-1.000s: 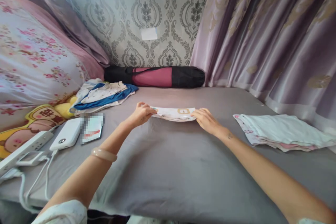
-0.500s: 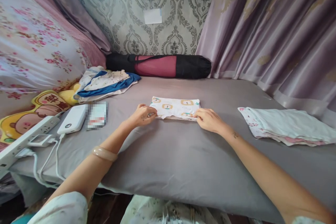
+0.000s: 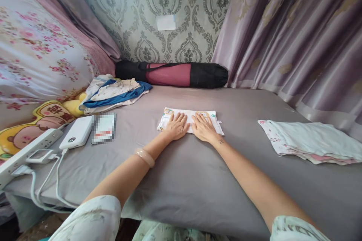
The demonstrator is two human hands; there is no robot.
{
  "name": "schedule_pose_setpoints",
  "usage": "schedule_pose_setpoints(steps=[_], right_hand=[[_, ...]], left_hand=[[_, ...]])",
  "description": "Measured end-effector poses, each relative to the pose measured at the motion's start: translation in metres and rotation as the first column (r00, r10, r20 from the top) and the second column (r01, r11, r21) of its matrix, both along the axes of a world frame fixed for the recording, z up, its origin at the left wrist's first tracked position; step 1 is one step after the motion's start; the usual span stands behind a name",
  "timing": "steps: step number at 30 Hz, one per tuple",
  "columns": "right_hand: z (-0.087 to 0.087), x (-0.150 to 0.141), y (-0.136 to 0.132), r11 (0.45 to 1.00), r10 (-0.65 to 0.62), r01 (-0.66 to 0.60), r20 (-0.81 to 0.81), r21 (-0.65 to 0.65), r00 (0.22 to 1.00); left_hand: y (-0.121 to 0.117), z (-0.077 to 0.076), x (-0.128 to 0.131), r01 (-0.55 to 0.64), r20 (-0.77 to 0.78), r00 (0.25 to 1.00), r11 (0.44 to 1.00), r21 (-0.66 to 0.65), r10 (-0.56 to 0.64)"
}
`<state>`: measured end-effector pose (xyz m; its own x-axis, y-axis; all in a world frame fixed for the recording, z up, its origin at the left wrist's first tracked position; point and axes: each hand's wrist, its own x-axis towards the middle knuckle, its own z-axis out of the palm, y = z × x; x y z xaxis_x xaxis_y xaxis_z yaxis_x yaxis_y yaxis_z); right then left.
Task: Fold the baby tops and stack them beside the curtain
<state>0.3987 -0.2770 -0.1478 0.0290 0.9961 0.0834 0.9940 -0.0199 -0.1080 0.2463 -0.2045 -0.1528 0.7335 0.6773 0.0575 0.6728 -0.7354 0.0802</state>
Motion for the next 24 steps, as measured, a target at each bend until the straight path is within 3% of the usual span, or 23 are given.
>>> schedule_pose_setpoints(steps=[4, 9, 12, 15, 20, 24], right_hand=[[-0.001, 0.003, 0.002, 0.999, -0.014, 0.013, -0.030, -0.039, 0.999], [0.011, 0.009, 0.013, 0.988, 0.014, -0.028, -0.087, -0.154, 0.996], [0.016, 0.009, 0.022, 0.996, 0.002, -0.010, -0.081, -0.091, 0.997], [0.011, 0.007, 0.029, 0.999, 0.004, -0.007, -0.052, -0.040, 0.999], [-0.004, 0.008, 0.035, 0.990, 0.029, -0.038, -0.073, -0.136, 0.997], [-0.003, 0.009, 0.037, 0.987, 0.012, -0.025, -0.084, -0.157, 0.996]], left_hand=[[0.001, -0.004, -0.002, 0.003, -0.002, 1.000, 1.000, 0.026, -0.003], [0.012, 0.008, 0.002, 0.051, -0.020, 0.999, 0.999, 0.009, -0.051], [0.019, 0.014, 0.010, -0.002, 0.023, 1.000, 1.000, 0.030, 0.001], [0.021, 0.011, 0.018, -0.029, 0.041, 0.999, 0.998, 0.057, 0.027], [0.020, -0.001, 0.023, -0.001, -0.016, 1.000, 1.000, -0.001, 0.001], [0.023, 0.000, 0.024, 0.004, -0.028, 1.000, 1.000, -0.006, -0.004]])
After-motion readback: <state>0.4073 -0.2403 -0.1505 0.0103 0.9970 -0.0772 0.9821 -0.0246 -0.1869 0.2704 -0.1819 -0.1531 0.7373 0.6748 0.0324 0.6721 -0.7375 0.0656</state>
